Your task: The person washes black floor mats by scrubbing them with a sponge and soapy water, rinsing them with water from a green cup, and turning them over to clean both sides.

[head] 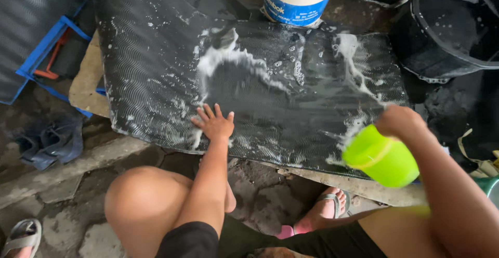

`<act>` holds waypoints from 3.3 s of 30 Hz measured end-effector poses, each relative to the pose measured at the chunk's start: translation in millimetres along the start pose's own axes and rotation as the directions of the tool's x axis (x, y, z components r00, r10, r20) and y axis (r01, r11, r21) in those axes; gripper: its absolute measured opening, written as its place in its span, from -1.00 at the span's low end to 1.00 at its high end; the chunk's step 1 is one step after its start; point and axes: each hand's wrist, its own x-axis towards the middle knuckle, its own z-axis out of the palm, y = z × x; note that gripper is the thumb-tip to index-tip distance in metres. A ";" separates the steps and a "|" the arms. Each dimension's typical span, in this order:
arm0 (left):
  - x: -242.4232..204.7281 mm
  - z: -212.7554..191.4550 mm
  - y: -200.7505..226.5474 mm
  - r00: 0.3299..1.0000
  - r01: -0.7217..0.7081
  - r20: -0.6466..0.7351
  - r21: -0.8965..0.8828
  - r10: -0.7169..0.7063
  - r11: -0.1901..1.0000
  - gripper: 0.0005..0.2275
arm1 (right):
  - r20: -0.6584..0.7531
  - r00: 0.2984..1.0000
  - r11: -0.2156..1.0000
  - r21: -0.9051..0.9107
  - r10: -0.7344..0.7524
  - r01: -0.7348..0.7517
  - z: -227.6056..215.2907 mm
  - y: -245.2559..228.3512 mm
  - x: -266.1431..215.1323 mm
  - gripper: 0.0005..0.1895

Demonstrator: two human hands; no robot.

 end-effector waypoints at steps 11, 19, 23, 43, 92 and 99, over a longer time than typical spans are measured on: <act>-108.4 -14.0 153.2 0.593 -0.669 0.406 -0.232 0.696 0.706 -0.26 | -0.051 0.995 0.954 0.290 0.091 -0.072 -21.3 -32.7 11.9 -0.66; -133.2 6.1 182.5 0.754 -0.581 0.196 -0.244 0.627 0.776 -0.19 | -0.442 0.894 0.967 0.250 0.071 0.046 23.6 85.3 71.5 -0.38; -162.5 -0.4 225.5 0.427 -0.903 -0.241 -0.068 0.872 0.424 -0.27 | -0.684 0.612 0.809 0.576 0.396 0.121 -0.1 154.3 47.8 -0.62; -126.4 18.0 232.7 -0.190 -0.747 0.351 -0.657 0.917 0.096 -0.61 | -0.712 0.425 0.827 0.521 0.559 -0.213 -7.0 279.6 341.4 -0.46; -5.3 3.5 128.7 0.801 -0.595 0.080 0.000 0.593 0.804 -0.22 | 0.122 0.990 0.520 0.851 -0.065 -0.070 -14.5 -46.3 39.6 -0.46; -8.9 -12.4 125.6 0.753 -0.618 0.315 0.037 0.577 0.786 -0.15 | 0.284 0.957 0.740 0.656 -0.061 -0.148 32.5 9.7 78.7 -0.47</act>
